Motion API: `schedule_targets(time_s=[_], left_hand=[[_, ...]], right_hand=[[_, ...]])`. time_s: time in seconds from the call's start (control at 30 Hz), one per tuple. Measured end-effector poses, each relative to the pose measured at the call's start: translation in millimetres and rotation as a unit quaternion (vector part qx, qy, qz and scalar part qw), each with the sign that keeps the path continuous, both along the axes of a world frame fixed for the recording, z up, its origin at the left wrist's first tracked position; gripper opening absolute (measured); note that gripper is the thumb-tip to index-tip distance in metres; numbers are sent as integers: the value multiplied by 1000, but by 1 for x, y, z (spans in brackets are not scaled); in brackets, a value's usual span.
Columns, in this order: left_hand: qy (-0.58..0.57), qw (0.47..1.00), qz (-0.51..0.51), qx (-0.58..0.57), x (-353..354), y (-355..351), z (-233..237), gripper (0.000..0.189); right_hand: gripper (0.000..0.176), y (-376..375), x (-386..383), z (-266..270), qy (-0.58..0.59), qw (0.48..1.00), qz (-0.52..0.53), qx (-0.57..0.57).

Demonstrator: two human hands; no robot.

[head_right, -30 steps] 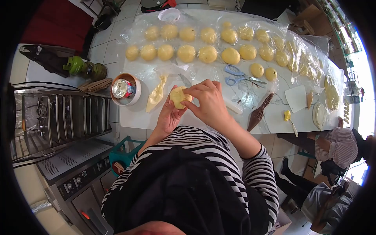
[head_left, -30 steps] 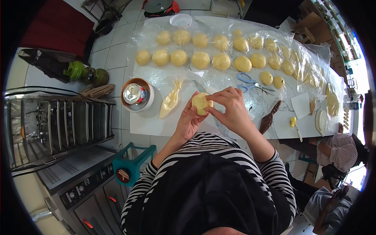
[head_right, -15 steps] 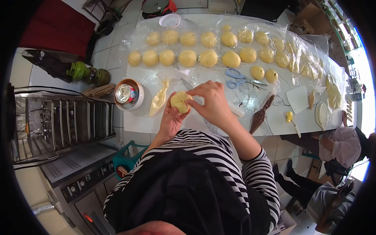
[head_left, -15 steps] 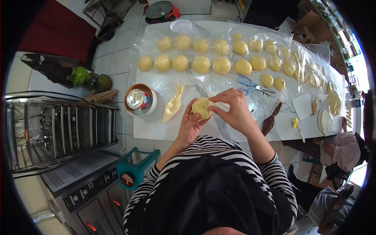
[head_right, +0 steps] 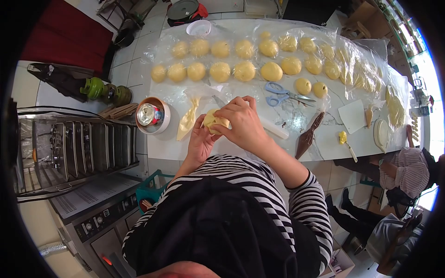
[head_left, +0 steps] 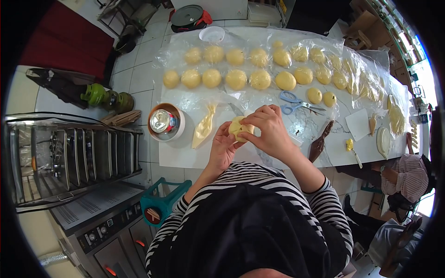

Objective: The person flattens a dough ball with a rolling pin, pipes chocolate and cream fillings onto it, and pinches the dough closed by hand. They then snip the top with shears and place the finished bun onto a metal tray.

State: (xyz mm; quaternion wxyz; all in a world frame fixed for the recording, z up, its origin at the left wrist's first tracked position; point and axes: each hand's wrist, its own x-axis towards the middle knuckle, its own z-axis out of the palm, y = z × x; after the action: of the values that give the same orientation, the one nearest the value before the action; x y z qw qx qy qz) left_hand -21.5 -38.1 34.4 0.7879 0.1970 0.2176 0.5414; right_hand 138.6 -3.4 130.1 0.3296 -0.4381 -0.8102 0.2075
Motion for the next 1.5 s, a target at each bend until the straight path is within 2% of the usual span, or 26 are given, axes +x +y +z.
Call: schedule_targets(time_s=[0.07, 0.2, 0.27, 0.4, 0.47, 0.53, 0.57, 0.63, 0.87, 0.93, 1.03, 1.1, 1.2, 1.27, 1.3, 1.37, 1.4, 1.47, 1.5], left_hand=[[113, 991, 27, 66, 1, -2, 2, 39], [94, 992, 51, 69, 6, 3, 18, 44], [-85, 994, -23, -66, 8, 6, 43, 52], [-171, 977, -92, -91, 0, 4, 2, 57], [-129, 988, -35, -84, -1, 3, -7, 58], [-105, 992, -26, -65, -3, 5, -7, 59], [-82, 995, -18, -45, -3, 5, -7, 59], [-89, 995, -21, -40, 1, 3, 0, 59], [-77, 995, -29, -49, 3, 1, 2, 58], [-60, 998, -18, -28, 2, -1, 0, 59], [-6, 1000, -15, -2, 2, -3, 0, 58], [33, 999, -21, 3, 3, -4, 4, 58], [-28, 999, -30, -9, 5, 0, 20, 57], [-207, 970, -92, -87, 7, 4, 33, 56], [-207, 970, -93, -88, 6, 3, 24, 56], [-121, 989, -57, -67, 3, 3, -3, 57], [-123, 989, -58, -66, 3, 2, -5, 57], [40, 998, -44, 36, 2, 0, -7, 57], [40, 998, -43, 35, 2, -1, -8, 57]], right_hand=[[12, -2, -1, -7, -13, 1000, -11, 6], [14, 3, 0, -19, 2, 1000, -2, 24], [14, 5, 0, -15, 25, 999, 12, 21], [14, 4, 2, -4, 31, 999, 25, 21], [14, 1, 2, 1, 34, 999, 16, 1], [14, -3, 1, 7, 48, 997, -60, -11], [14, -6, -1, 6, 48, 997, -61, -12], [15, -12, -4, -3, -13, 998, -60, -23], [14, -9, -7, -12, -19, 997, -80, 6], [12, -11, -13, -3, 5, 990, -136, 39], [11, -13, -7, -11, -56, 995, -80, 2], [12, -9, -3, -17, -47, 997, -64, 9], [12, -2, 4, -9, -8, 1000, -15, 2], [12, 0, 5, -4, 20, 1000, 16, -17], [12, 1, 5, -4, 16, 1000, 18, 3], [13, 1, 6, -1, 10, 999, 18, 24], [13, -2, 5, 0, 2, 1000, 5, 24], [14, -2, 5, -2, -6, 1000, -6, 24], [14, -2, 6, -8, -17, 1000, 4, 24]])
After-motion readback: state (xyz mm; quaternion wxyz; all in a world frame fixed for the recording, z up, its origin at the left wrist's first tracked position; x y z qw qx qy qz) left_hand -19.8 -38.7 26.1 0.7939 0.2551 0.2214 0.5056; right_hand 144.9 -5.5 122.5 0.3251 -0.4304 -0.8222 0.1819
